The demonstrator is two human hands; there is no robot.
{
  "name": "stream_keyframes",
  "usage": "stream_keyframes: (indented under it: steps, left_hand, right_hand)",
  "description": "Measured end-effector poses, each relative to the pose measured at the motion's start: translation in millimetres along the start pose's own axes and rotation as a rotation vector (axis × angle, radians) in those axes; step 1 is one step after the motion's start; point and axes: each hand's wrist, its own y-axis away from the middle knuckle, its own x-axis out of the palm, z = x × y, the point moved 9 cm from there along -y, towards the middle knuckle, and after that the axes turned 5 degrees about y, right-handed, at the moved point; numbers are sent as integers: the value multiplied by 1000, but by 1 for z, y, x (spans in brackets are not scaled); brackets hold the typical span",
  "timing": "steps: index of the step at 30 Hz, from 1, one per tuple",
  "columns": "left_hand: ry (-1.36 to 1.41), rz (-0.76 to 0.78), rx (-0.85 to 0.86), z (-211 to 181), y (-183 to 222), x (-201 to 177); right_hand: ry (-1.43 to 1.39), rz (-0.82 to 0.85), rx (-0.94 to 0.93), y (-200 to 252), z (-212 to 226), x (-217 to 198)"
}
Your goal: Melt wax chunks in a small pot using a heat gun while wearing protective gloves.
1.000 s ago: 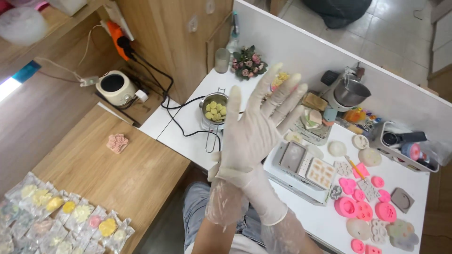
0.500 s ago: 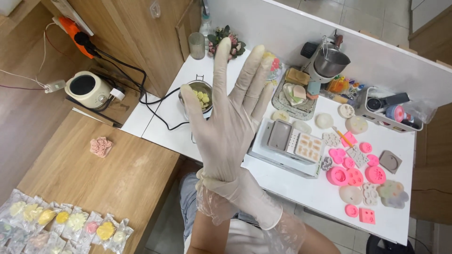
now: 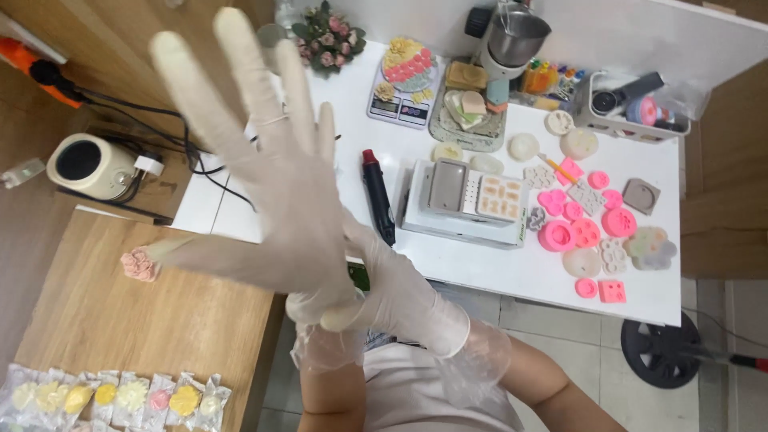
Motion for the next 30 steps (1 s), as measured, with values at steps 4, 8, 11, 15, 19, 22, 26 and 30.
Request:
stream_keyframes:
  steps: [4,8,11,15,19,22,26,30]
  left_hand:
    - [281,-32,-15,-17,-12,44]
    - [247,260,-118,-13,-19,37]
    - [99,410,-106,-17,-11,25]
    - [265,111,-28,-28,-27,34]
    - [613,-120,101,-22,-5,13]
    - [9,-129,-59,31,26,-5]
    - [-236,-356,-660,121,95,-52]
    - [-318,-191,-598,119,92,1]
  right_hand:
    - [-385,24,-88,-4,13,-11]
    - [-857,202,144,-4,5,18]
    - [-567,204,116,-9,-3,29]
    - [-188,108,39,-8,-9,19]
    - [-129,-416,-269,-7,-13,-48]
    - [10,-706,-538,11,19,-79]
    - [355,-826,-520,19,54,-91]
    - [427,-823,-472,17,60,-100]
